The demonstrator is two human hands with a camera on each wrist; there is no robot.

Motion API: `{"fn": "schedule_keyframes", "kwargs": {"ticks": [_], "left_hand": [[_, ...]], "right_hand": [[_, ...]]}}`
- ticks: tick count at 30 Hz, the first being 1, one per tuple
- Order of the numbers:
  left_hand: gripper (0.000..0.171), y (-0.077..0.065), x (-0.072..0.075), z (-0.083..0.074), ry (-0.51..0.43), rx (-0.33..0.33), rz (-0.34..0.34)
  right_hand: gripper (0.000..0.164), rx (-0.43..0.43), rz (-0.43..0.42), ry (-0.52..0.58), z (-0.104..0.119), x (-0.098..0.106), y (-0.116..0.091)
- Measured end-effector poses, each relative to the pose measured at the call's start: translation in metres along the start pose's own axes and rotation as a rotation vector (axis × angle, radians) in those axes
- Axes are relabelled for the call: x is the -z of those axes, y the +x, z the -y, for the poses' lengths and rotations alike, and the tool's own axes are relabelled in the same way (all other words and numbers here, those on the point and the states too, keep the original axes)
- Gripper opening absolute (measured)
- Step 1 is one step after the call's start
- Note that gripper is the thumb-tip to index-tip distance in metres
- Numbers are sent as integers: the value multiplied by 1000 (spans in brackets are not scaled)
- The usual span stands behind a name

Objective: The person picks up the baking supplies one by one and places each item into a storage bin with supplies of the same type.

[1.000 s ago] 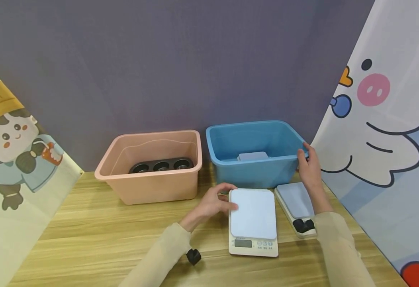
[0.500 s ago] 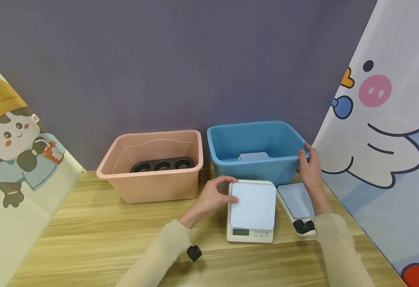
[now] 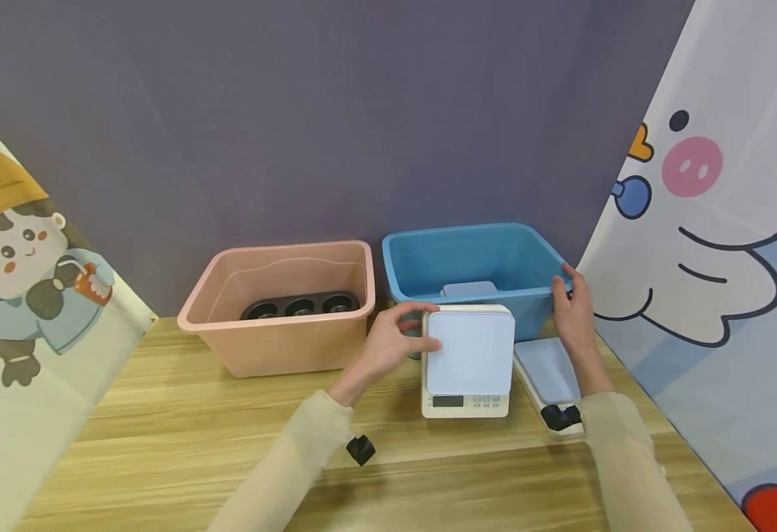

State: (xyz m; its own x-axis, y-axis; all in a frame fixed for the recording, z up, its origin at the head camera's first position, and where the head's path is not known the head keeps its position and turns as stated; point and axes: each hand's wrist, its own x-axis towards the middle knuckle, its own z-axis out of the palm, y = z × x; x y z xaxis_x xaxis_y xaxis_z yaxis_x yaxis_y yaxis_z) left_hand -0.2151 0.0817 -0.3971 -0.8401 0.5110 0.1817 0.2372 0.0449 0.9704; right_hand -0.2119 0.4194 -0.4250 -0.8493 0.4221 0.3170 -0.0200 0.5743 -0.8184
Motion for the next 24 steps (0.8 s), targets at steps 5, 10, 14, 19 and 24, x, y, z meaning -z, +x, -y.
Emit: {"fn": "schedule_keyframes", "kwargs": {"ticks": [5,10,14,19,24], "left_hand": [[47,1,5,-13,-7,-31,-22],[47,4,11,-23,-2,-68,-29],[46,7,17,-32,-9,-85,-37],[46,13,23,-44,-10,-100,-53],[49,18,28,-53,-1,-135,-69]], "right_hand": [[62,-26,16,21,3,1,-2],[60,-31,4,15,3,1,-1],[60,-22,2,18,3,-1,0],[61,-10,-4,11,2,-4,0],[60,-10,-29,-10,0,-2,1]]}}
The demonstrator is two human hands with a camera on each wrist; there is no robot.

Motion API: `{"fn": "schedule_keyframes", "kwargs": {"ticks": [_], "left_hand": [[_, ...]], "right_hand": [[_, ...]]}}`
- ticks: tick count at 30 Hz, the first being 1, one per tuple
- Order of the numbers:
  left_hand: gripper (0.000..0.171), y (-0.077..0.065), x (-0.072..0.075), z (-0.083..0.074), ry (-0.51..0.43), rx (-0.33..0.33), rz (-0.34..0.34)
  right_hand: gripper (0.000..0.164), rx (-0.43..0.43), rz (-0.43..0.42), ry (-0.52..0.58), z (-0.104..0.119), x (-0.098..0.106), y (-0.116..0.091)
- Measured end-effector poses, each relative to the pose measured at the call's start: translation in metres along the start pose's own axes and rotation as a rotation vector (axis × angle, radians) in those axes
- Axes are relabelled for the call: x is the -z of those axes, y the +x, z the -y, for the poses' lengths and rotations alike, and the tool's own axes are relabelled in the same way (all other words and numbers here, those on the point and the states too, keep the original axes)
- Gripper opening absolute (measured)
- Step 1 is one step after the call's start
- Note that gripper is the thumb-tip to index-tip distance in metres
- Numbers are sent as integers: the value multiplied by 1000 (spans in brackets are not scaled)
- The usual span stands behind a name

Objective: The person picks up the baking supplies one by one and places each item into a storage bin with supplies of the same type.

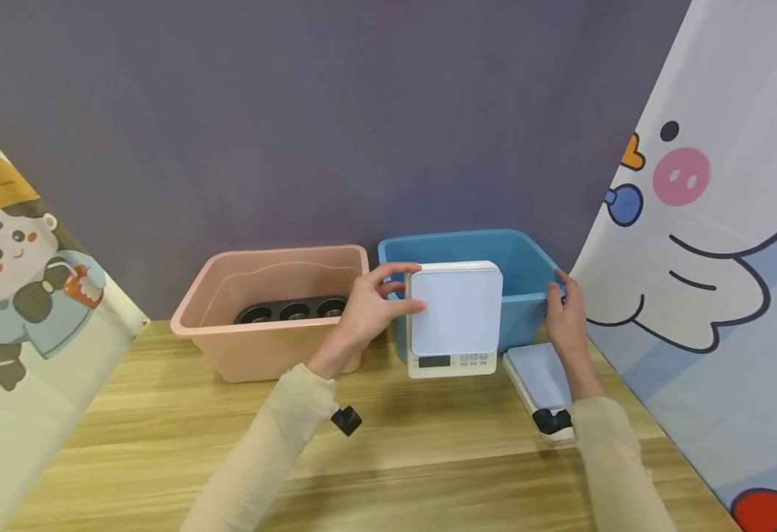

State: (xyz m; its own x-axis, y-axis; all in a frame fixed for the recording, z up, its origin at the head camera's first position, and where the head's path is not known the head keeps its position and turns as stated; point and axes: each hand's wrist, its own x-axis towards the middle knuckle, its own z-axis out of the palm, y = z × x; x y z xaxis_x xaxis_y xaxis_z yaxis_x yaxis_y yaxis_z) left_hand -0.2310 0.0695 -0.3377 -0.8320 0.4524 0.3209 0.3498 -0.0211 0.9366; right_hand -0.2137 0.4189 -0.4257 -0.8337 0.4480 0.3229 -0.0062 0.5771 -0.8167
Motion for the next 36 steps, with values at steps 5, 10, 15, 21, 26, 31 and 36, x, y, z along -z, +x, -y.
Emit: {"fn": "schedule_keyframes", "kwargs": {"ticks": [5,10,15,21,26,31,36], "left_hand": [[49,3,4,-4,6,-26,-24],[48,5,7,-10,20,-63,-41],[49,7,10,-19,10,-132,-69],[47,15,13,-26,-9,-229,-109],[47,24,12,-29,-33,-258,-117],[47,33,10,-30,-39,-274,-153],[47,39,7,-32,-61,-354,-192]], "right_hand": [[61,4,8,34,-1,0,-1],[60,8,21,60,-1,0,-1],[60,4,30,69,-2,0,-1],[60,18,18,70,-2,2,-1],[60,12,13,70,-3,2,-2],[61,-1,3,62,-1,2,-3],[61,-4,6,69,-1,1,-2]]}}
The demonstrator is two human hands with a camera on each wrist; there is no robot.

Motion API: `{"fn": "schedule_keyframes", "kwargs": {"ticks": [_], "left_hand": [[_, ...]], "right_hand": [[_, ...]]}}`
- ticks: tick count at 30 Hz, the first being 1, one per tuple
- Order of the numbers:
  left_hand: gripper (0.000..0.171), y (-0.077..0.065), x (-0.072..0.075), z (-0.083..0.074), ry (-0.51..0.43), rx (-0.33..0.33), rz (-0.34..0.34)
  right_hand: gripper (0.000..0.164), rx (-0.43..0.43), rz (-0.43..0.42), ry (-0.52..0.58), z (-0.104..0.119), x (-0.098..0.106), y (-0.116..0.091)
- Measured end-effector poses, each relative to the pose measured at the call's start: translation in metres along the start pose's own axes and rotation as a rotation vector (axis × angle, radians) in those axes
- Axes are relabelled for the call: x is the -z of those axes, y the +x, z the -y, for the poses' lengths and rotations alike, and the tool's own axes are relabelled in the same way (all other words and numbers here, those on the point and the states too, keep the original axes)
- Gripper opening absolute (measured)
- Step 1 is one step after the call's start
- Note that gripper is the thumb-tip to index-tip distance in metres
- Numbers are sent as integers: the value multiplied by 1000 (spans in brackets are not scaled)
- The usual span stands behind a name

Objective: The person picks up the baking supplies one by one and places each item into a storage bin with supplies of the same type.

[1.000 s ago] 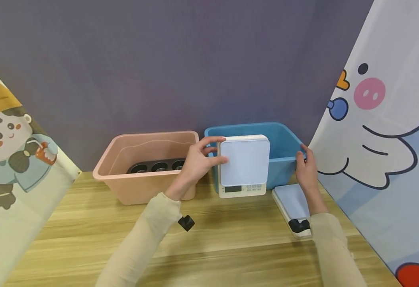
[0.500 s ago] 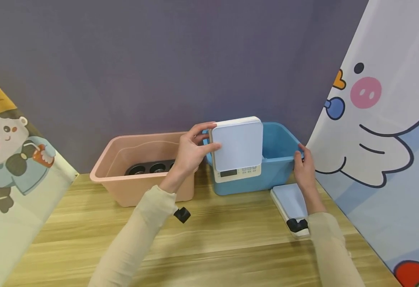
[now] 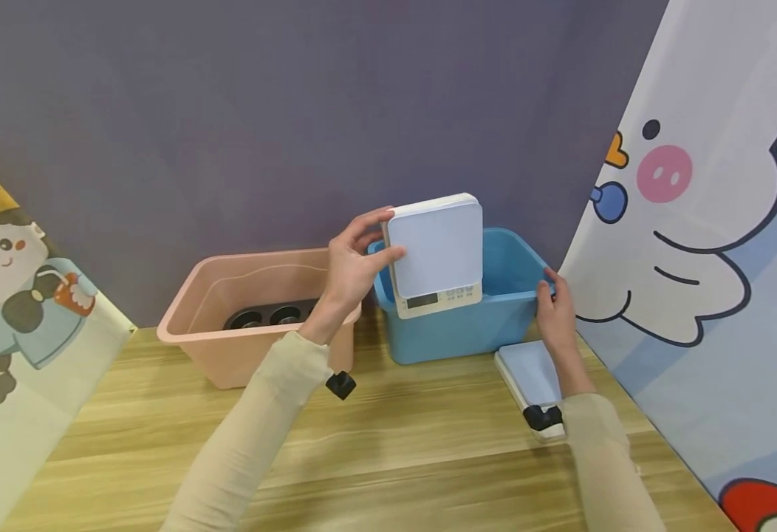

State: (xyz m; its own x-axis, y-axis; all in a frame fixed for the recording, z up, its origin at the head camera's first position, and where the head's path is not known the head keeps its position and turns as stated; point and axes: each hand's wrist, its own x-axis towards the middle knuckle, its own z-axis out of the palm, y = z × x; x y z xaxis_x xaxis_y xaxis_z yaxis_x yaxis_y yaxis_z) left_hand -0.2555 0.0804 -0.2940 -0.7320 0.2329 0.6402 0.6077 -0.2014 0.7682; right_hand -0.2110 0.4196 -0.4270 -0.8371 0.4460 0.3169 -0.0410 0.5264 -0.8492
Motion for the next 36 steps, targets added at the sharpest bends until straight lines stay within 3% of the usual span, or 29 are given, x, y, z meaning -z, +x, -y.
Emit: {"fn": "schedule_keyframes", "kwargs": {"ticks": [5,14,24,36], "left_hand": [[47,8,-4,-4,-36,-54,-26],[46,20,-6,-1,-8,-62,-53],[43,17,-11,24,69,35,-46],[41,5,-15,57,203,208,-30]], "right_hand": [[60,8,-1,8,1,0,-1],[61,2,0,19,1,-1,-1],[60,-29,-17,40,0,-2,-1],[59,-14,-51,15,0,-4,-4]]}}
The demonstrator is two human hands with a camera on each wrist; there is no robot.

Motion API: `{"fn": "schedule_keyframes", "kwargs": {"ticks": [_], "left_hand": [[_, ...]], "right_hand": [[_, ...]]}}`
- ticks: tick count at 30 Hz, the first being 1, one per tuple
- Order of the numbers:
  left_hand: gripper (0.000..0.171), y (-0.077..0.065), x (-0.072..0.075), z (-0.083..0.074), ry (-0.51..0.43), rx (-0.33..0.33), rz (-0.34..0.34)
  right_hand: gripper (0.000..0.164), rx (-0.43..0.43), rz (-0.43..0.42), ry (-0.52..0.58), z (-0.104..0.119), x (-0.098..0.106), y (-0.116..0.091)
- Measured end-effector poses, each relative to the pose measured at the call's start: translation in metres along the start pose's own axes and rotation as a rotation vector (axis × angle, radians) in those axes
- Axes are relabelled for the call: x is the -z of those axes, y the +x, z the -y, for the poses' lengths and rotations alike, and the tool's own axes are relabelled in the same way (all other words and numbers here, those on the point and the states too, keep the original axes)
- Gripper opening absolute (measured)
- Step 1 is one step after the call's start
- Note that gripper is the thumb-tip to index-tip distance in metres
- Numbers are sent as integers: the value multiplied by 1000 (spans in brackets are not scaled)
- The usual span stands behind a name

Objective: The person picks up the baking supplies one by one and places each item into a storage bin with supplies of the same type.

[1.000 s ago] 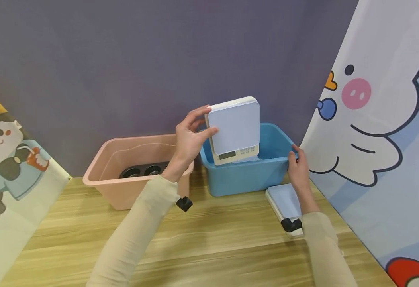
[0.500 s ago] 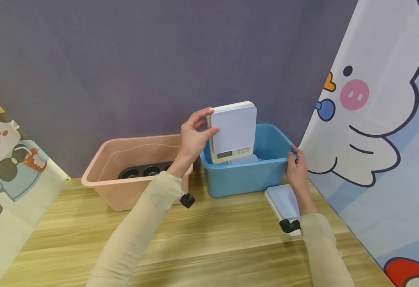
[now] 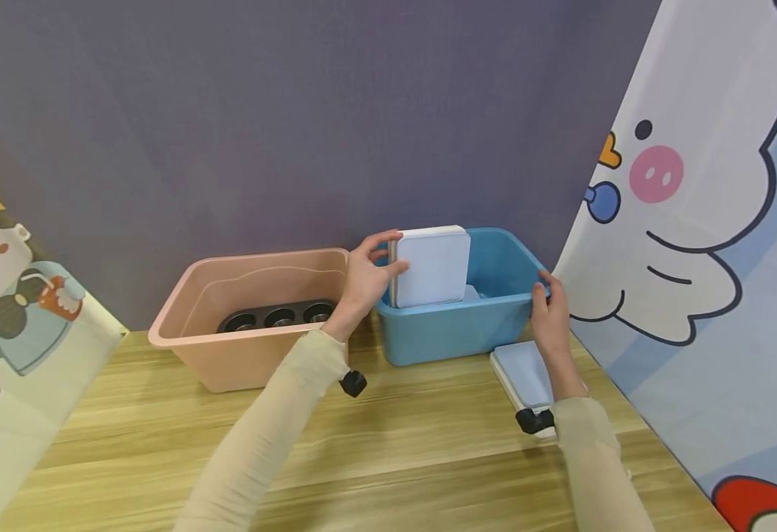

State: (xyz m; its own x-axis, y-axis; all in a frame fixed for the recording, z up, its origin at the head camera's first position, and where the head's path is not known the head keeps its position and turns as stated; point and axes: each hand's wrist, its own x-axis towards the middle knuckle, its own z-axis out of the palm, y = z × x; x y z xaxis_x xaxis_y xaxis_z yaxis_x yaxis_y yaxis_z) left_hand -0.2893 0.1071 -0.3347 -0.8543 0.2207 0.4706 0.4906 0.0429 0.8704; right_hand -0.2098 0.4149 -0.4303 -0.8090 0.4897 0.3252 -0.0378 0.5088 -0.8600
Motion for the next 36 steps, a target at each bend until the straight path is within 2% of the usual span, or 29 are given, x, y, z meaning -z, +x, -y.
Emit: {"fn": "schedule_keyframes", "kwargs": {"ticks": [5,10,20,31,36], "left_hand": [[39,-1,-1,7,11,51,17],[39,-2,-6,12,44,73,63],[40,-4,-10,18,176,50,174],[39,4,-16,23,347,9,268],[38,3,-17,22,399,29,302]], "right_hand": [[59,6,-14,5,-1,-3,0],[59,3,-23,8,-1,-2,1],[57,26,-16,14,1,-3,-2],[56,6,-42,-6,3,-3,-2],[55,8,-27,4,3,-4,-1]]}}
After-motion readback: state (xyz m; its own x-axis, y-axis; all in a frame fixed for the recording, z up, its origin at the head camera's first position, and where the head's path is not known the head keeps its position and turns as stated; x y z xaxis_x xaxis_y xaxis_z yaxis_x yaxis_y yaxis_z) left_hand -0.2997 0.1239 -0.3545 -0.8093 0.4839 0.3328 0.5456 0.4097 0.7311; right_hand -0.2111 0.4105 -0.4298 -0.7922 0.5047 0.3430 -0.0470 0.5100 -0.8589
